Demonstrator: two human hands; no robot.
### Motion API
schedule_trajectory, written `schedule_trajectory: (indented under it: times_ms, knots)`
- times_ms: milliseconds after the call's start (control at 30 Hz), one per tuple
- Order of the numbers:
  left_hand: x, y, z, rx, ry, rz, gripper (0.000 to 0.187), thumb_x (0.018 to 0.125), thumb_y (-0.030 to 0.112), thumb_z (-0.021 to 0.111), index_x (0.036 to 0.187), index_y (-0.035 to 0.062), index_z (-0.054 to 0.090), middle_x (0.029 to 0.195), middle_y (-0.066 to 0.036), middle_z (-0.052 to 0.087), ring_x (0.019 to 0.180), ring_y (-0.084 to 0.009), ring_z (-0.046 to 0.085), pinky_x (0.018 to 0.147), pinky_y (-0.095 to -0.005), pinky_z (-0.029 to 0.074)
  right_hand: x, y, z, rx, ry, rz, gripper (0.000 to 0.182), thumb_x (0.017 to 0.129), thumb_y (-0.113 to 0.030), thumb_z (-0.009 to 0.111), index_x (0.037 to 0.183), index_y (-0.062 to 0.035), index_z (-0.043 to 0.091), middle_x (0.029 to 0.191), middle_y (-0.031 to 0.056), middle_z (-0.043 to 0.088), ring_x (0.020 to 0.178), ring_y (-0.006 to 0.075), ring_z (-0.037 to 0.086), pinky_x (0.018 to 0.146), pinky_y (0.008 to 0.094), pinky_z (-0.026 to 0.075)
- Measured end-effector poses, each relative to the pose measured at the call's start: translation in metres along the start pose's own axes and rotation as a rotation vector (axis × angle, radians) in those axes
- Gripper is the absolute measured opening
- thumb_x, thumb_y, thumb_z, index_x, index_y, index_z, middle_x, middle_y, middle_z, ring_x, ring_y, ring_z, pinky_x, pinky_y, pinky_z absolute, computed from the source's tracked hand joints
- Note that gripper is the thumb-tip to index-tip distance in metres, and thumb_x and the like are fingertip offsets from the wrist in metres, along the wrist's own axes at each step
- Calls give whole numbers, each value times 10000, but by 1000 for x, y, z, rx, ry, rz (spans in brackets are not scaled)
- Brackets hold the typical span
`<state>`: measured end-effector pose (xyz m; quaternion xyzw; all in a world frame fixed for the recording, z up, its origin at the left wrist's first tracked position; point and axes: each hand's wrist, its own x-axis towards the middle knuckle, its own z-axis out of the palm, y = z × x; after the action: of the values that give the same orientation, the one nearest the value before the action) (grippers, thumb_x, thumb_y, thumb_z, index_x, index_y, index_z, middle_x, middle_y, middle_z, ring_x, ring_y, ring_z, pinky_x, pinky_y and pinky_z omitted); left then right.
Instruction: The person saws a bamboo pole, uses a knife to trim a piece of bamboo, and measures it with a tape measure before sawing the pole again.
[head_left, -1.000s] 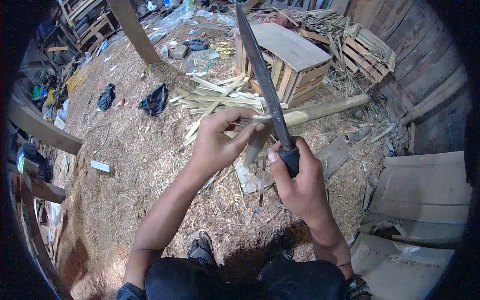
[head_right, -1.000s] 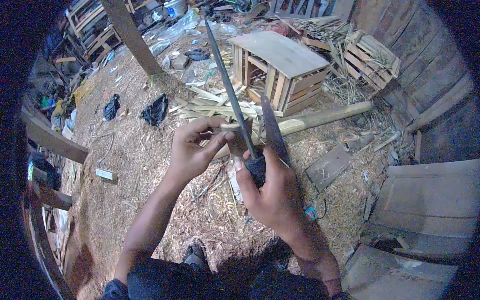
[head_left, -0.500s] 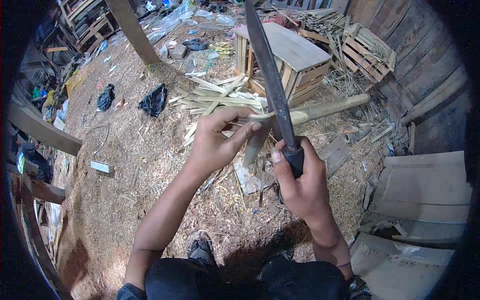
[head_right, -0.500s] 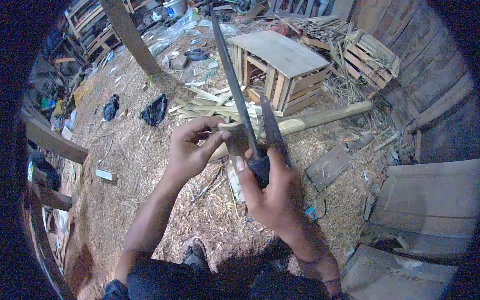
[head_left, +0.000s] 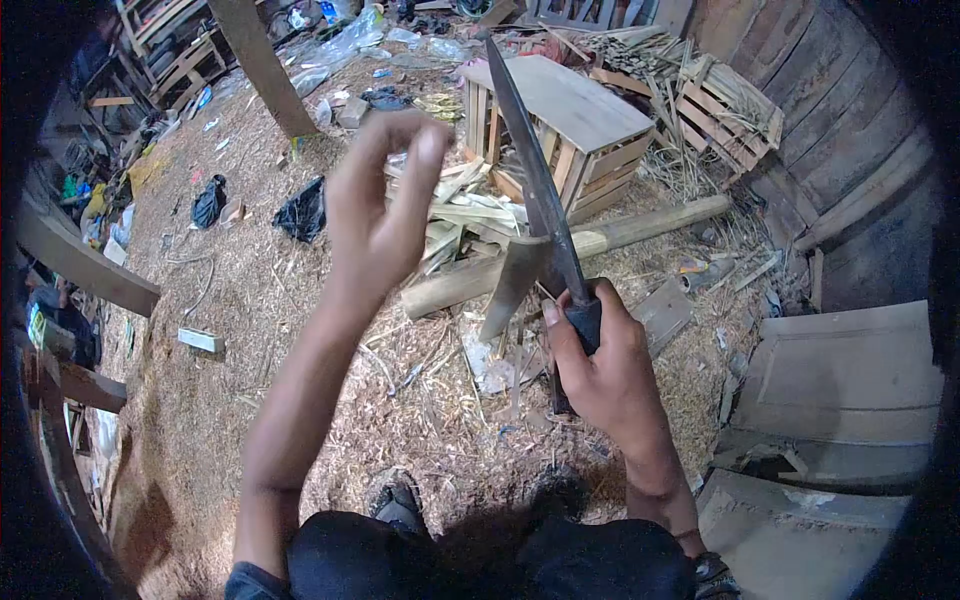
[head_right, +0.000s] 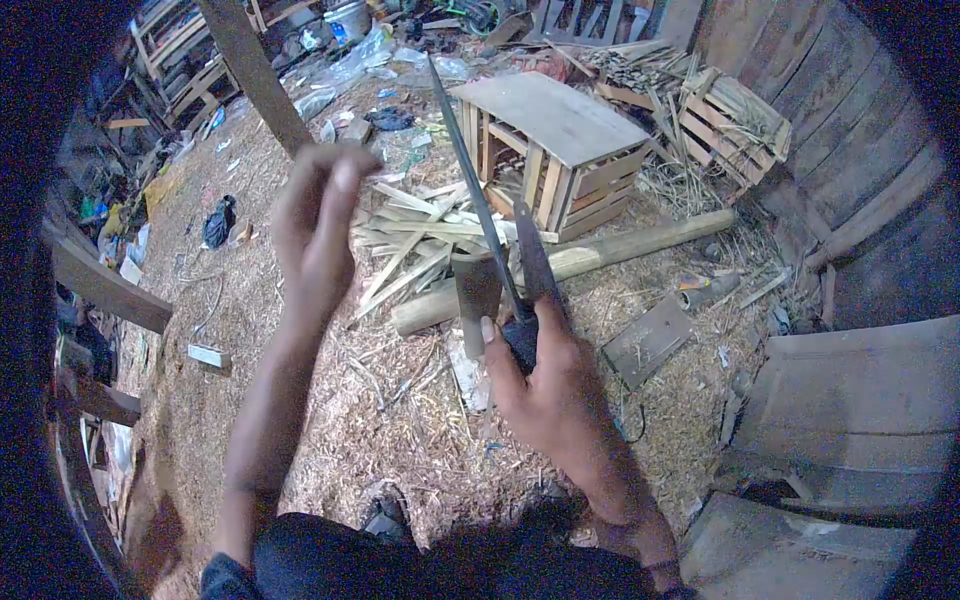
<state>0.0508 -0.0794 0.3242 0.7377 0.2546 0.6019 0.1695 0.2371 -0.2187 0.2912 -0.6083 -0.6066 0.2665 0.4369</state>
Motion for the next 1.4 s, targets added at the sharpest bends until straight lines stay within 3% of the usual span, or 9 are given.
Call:
schedule_trajectory:
  times_ms: [100, 233, 433, 500, 633, 833, 1100, 1200, 1400]
  knots:
    - [61, 36, -4, 165, -107, 199, 424, 1016, 357, 463, 1256, 28, 582, 1084, -150, 658, 1061, -231, 605, 925, -391, 457, -2, 0, -1, -17, -20, -16, 165, 952, -174, 585, 960, -16, 538, 645, 52, 568, 569, 115, 558, 532, 305, 443]
    - [115, 82, 25, 235, -182, 748, 374, 1022, 331, 461, 997, -12, 608, 860, -137, 575, 831, -242, 568, 754, -367, 450, -2, -8, -5, 4, -71, 58, 171, 948, -172, 590, 949, -10, 536, 655, 47, 568, 576, 104, 551, 531, 298, 436]
    - [94, -8, 73, 630, -416, 542, 603, 1026, 501, 293, 1443, 83, 409, 1445, -171, 454, 1405, -251, 342, 1173, -478, 178, -4, -7, -11, -14, -49, 44, 192, 926, -174, 616, 941, 1, 539, 649, 75, 589, 573, 148, 596, 537, 333, 456]
    - [76, -30, 71, 788, -934, 238, 709, 1000, 592, 140, 1522, 127, 257, 1575, -129, 246, 1492, -245, 85, 1198, -490, -33, -1, -3, -13, -76, -81, 46, 205, 922, -180, 620, 946, 6, 537, 648, 99, 598, 579, 186, 618, 540, 347, 463]
    - [110, -26, 60, 367, -690, 287, 687, 1002, 586, 132, 1499, 156, 331, 1580, -105, 243, 1492, -254, 78, 1198, -491, -30, 0, 6, -8, -144, -81, 63, 235, 911, -195, 630, 960, 14, 536, 655, 156, 615, 604, 280, 656, 547, 377, 473]
    - [43, 43, 15, 387, -478, -28, 204, 835, 183, 741, 970, 38, 690, 945, -105, 702, 848, -220, 683, 718, -322, 523, 5, 18, -3, -114, -42, -24, 239, 909, -200, 636, 974, 5, 532, 668, 139, 610, 595, 242, 645, 550, 372, 474]
    - [-22, 14, 20, 173, -543, -334, 148, 778, 102, 778, 910, 44, 742, 838, -84, 709, 768, -165, 682, 678, -292, 525, 8, 16, 10, -55, -30, 12, 227, 894, -177, 641, 984, 6, 539, 675, 110, 589, 572, 217, 592, 552, 365, 459]
    - [-15, 12, 16, 208, -603, -298, 134, 768, 97, 783, 883, 39, 745, 829, -88, 718, 760, -181, 695, 677, -298, 525, 5, 22, 12, 46, -44, 5, 307, 883, -190, 641, 1080, 17, 529, 777, 237, 623, 713, 412, 649, 614, 456, 492]
    - [2, 3, 17, 279, -781, -19, 138, 763, 114, 761, 877, 41, 739, 793, -132, 694, 720, -280, 686, 645, -351, 531, 2, 37, 23, 94, 12, 2, 178, 909, -144, 624, 989, -14, 532, 690, 67, 564, 593, 146, 565, 550, 314, 445]
